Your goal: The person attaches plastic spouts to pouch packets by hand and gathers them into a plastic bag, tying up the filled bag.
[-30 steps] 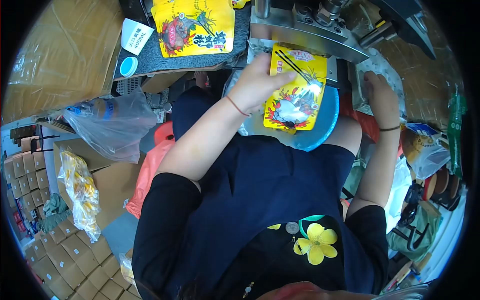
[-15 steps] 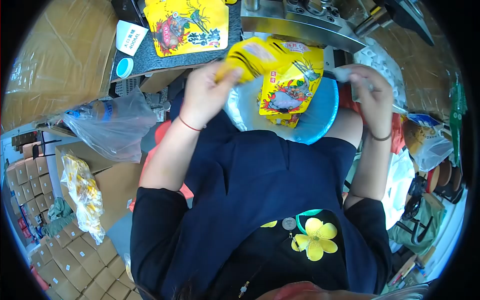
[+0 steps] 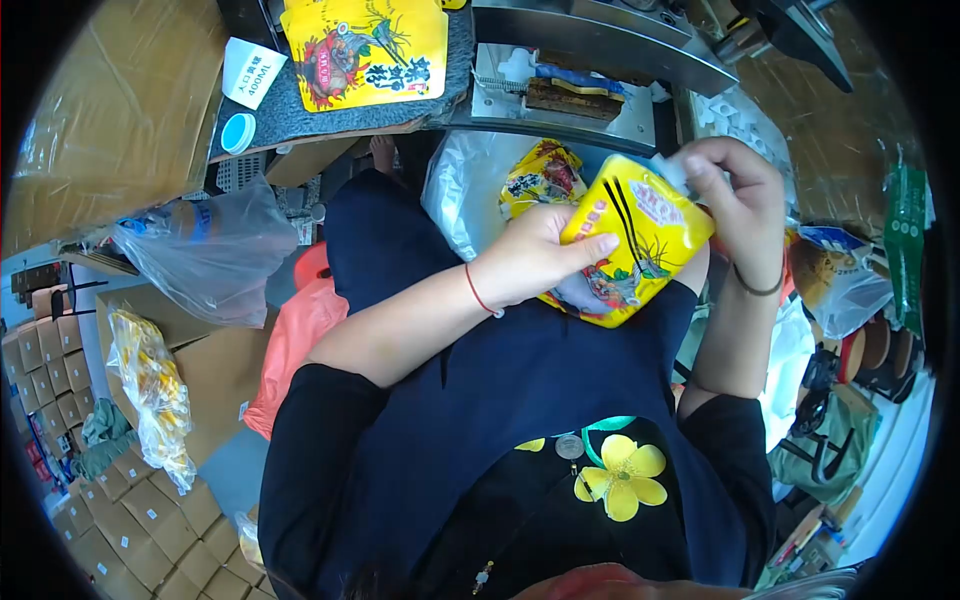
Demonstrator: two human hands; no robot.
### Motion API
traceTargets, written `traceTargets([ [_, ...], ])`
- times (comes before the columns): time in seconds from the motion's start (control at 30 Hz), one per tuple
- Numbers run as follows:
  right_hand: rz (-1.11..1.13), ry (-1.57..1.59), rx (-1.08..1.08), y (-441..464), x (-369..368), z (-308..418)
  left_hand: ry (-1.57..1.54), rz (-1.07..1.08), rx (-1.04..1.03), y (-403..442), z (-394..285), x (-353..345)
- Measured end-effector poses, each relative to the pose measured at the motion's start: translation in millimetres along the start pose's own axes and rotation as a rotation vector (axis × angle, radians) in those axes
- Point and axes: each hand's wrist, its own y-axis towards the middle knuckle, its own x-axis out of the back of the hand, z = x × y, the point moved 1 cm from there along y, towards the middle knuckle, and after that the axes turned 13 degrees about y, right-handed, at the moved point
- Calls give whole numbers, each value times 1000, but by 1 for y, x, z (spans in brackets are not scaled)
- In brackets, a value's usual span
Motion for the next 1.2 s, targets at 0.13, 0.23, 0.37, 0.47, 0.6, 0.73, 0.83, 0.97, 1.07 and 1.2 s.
traceTargets([
  [0.13, -112, 162, -148, -2, -15, 0, 189, -61, -23, 8, 7, 0],
  [0.23, -26, -33, -98, -1, -5, -1, 21, -54, -46, 8, 3, -4],
  [0.37, 104, 77, -148, -3, 4, -3, -91, 55, 61, 7, 3, -5],
  [0.47, -30, -521, 7, 2, 24, -2, -127, 97, 72, 9, 4, 2],
  [0.6, 73, -1031, -210, 0, 85, -56, -263, -81, 15, 20, 2, 35],
  [0.73, 153, -944, -161, 11, 88, -82, -281, -145, 16, 34, -17, 61],
  [0.83, 62, -909, -100, 7, 82, -81, -170, -210, -120, 37, -15, 63],
  [0.97, -112, -921, 88, -4, 76, -83, 1410, -1243, -707, 10, -40, 149],
  [1.07, -293, -874, 43, -9, 76, -76, 1985, -814, -438, -18, -27, 170],
  [1.2, -239, -742, 100, -7, 44, -51, 1323, -762, -406, -39, -16, 159],
])
